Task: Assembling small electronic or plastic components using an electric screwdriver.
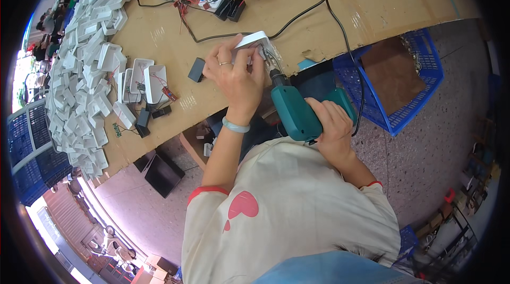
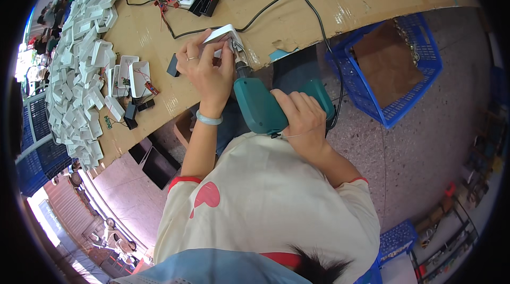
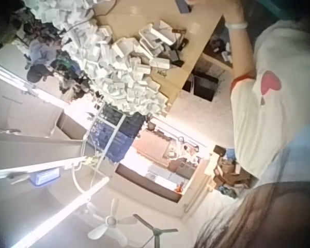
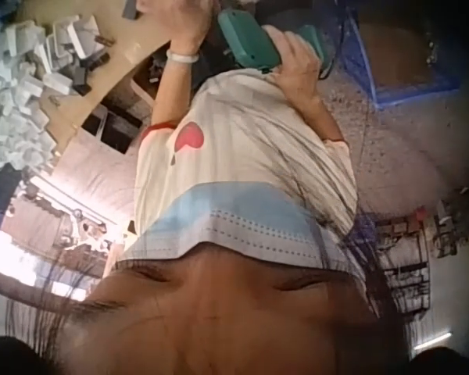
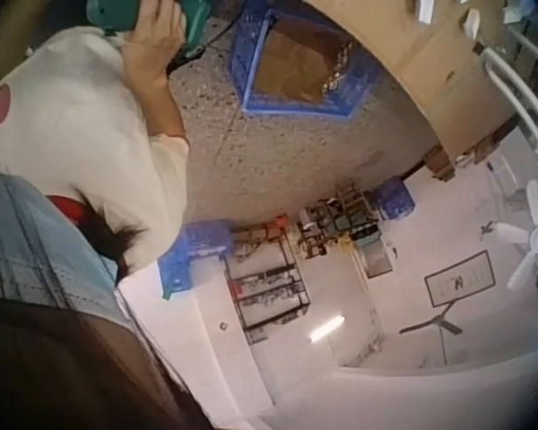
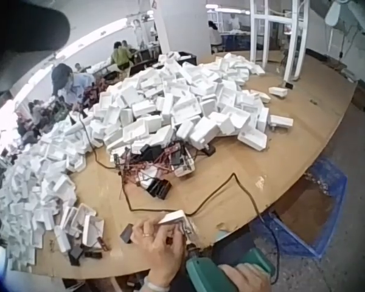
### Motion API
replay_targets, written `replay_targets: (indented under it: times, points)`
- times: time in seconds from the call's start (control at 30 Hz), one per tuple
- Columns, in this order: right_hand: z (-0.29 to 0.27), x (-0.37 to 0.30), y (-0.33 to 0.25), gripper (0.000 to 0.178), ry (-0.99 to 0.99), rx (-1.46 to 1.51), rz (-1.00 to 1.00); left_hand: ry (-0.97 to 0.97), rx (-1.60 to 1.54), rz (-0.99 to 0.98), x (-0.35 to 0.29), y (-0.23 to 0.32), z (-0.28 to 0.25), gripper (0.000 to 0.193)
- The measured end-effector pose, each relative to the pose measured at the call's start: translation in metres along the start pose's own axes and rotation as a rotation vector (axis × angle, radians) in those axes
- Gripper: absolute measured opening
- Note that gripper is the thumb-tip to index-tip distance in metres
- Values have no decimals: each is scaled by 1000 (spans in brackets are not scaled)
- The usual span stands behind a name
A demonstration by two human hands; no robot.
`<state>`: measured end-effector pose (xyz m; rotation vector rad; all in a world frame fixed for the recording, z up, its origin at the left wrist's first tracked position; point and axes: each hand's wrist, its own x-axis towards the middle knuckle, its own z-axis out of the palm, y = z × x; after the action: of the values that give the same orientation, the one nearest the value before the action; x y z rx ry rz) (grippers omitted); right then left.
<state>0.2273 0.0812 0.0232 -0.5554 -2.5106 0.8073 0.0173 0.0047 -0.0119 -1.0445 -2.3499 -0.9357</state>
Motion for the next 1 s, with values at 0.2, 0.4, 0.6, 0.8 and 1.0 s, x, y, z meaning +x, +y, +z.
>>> replay_targets:
  times: [0.2,0.4,0.6,0.8,1.0]
  points:
    - [0,-2,2,46,-10,12,7,-2,-1,6,-1,0,-2,9]
    - [-3,-5,3,49,-38,42,33,-5,0,11,-1,1,-1,9]
    - [-20,-8,0,47,-4,188,40,-8,6,14,0,1,-2,8]
    - [-32,-8,1,41,81,297,71,-14,16,8,1,3,-4,8]
    - [-30,-7,6,35,185,301,136,-41,34,20,6,1,-1,9]
